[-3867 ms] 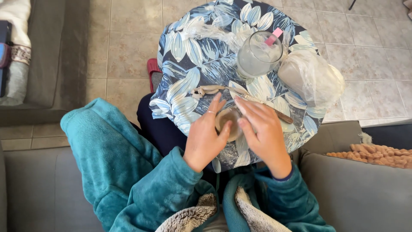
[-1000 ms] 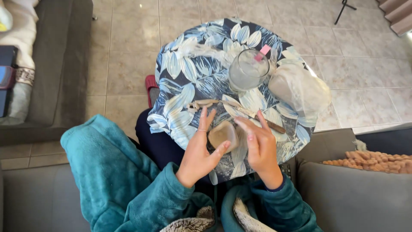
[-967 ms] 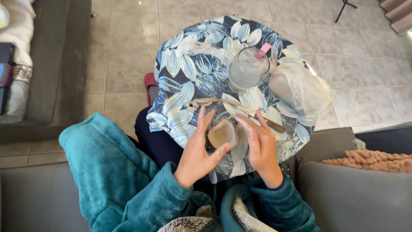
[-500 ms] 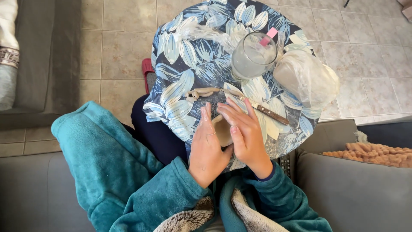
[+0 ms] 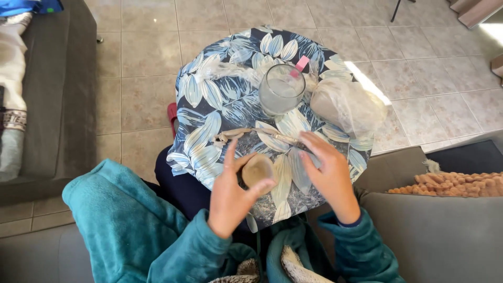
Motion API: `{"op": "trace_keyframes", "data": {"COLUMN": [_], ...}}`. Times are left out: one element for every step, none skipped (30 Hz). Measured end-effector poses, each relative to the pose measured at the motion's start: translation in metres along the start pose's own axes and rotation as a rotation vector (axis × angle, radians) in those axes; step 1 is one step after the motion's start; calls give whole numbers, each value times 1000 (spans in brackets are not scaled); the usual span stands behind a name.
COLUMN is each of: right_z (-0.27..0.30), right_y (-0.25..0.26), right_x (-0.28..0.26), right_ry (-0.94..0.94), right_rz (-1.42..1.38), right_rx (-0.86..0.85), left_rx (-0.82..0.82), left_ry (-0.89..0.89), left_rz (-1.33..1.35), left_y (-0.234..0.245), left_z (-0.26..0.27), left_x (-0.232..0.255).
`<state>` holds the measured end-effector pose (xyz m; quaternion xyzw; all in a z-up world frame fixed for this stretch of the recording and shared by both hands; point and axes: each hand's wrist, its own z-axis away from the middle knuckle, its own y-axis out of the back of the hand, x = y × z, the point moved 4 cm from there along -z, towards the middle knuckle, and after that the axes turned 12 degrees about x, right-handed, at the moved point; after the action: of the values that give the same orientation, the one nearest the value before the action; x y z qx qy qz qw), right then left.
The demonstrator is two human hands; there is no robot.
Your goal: Sculpting and refining a small clay bowl using hands and a knife for trimming.
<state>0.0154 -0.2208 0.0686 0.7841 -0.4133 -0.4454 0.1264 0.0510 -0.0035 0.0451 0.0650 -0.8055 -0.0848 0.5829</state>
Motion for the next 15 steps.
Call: {"op": "trace_keyframes", "data": {"right_z": [-2,-3,-4,-4,-4,-5,-6,-10,-14,-17,-16,-16,-16,-16,-17], "right_y": [5,6,5,4,4,2,2,3,3,4,6,7,8,13,18], "right_x": [8,9,12,15,17,17,17,13,11,9,9,12,15,16,17], "right_ry": [5,10,-23,-55,-49,11,71,80,53,25,34,-25,-83,-74,-90], "right_rz": [143,140,218,294,290,306,321,318,352,386,384,315,245,242,207], "right_rx": [7,5,-30,-70,-76,-73,-70,-59,-109,-163,-155,-165,-175,-170,-158], "left_rx": [-29,-22,-47,-68,-59,-70,-81,-75,-72,-68,-61,-80,-98,-92,-89], "left_ry": [71,71,76,85,88,57,27,14,33,56,46,82,117,110,75], "left_rz": [86,85,59,32,30,-25,-80,-83,-103,-123,-124,-163,-203,-204,-198], "left_y": [2,1,0,-1,0,0,0,0,0,0,2,2,3,2,1], "left_z": [-7,-11,-14,-16,-16,-18,-20,-22,-25,-25,-26,-26,-27,-25,-24], "left_x": [-3,-9,-17,-24,-21,-17,-13,-10,-8,-7,0,4,8,2,-2]}}
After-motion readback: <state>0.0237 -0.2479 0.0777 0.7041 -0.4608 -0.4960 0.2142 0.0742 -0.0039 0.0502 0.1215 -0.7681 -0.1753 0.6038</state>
